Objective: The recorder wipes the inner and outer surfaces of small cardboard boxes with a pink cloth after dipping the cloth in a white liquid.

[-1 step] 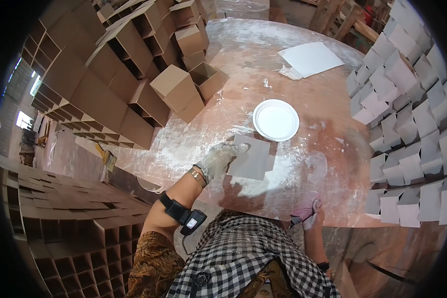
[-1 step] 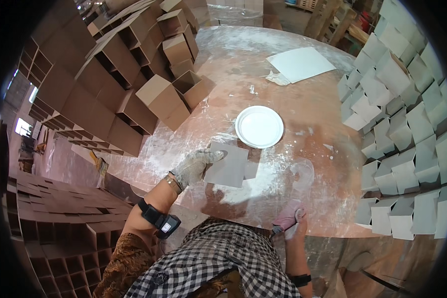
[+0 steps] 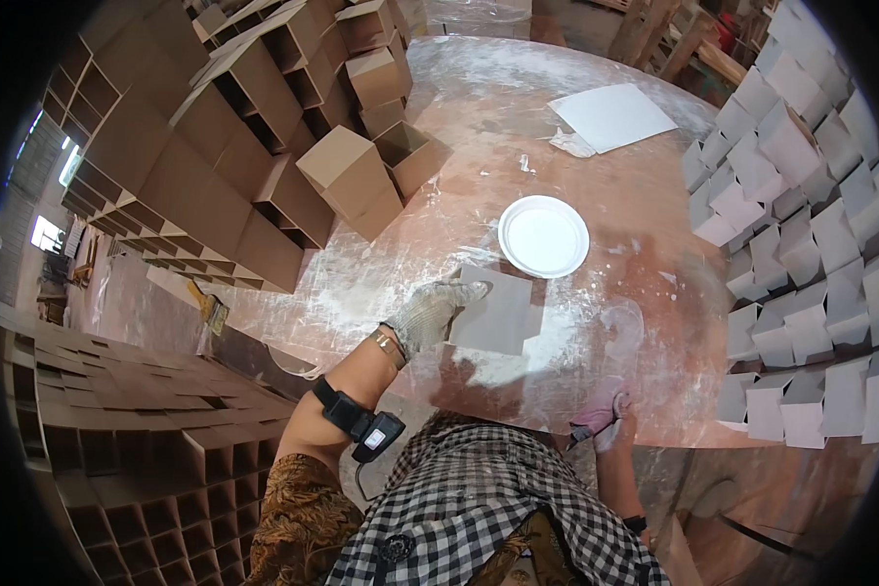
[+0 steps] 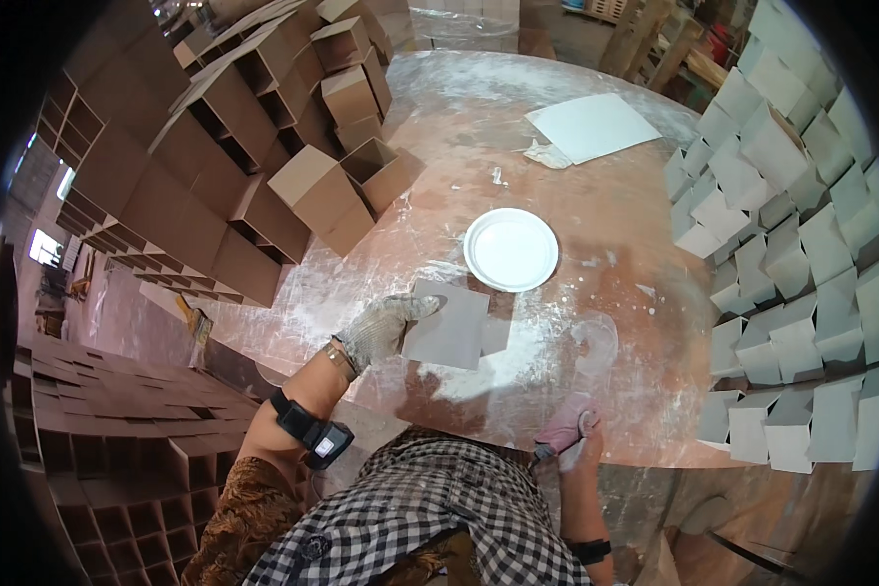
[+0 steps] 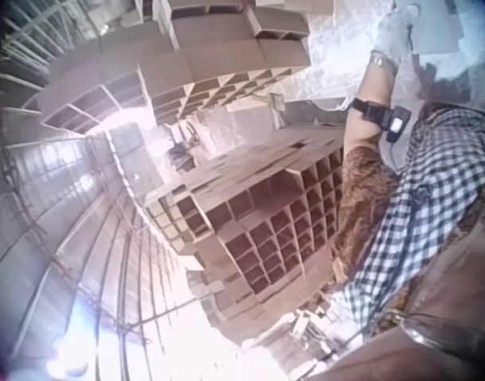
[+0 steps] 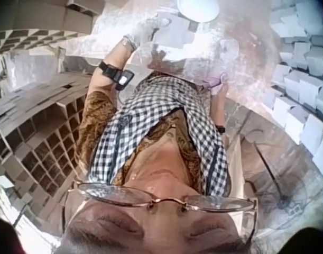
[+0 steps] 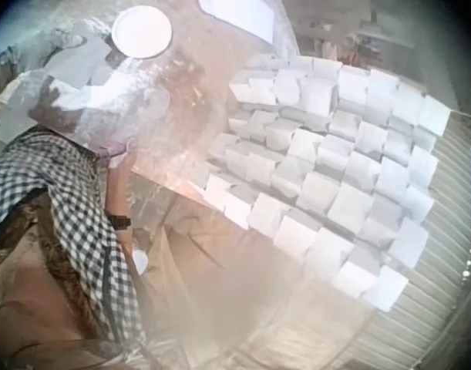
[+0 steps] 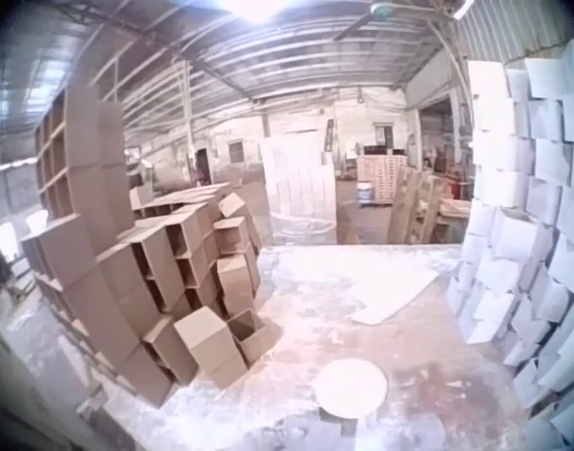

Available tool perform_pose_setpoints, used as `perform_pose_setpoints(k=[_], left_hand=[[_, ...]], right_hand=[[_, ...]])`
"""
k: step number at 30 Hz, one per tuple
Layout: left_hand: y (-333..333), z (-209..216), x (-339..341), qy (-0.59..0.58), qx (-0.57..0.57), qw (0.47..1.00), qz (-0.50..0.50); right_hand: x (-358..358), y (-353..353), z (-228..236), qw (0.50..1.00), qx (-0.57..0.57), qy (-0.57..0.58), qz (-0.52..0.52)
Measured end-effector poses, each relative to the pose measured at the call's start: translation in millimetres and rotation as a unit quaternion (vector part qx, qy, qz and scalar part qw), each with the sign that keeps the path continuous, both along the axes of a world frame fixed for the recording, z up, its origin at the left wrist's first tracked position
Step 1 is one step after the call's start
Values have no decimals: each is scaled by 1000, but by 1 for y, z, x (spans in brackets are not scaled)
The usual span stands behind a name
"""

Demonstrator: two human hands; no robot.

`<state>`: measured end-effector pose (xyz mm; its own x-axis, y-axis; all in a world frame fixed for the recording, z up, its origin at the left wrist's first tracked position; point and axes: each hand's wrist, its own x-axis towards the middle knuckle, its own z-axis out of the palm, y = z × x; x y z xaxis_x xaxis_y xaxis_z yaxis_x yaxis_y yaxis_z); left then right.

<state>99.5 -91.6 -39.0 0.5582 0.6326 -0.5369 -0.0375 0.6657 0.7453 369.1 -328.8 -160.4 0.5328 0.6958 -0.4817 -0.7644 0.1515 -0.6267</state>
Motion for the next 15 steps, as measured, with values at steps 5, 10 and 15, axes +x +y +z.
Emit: perform_pose_setpoints(k=[5, 10, 15], left_hand=[[-2, -11, -7, -93, -88, 992, 6], [0, -13, -8, -128, -101, 987, 10], [14, -34, -11, -69, -119, 990, 5]], right_hand=[[-4, 7, -7, 1000, 0, -6, 18], [-14, 6, 1, 1000, 0, 3, -3], [-32, 3, 23, 999, 30, 10, -26]])
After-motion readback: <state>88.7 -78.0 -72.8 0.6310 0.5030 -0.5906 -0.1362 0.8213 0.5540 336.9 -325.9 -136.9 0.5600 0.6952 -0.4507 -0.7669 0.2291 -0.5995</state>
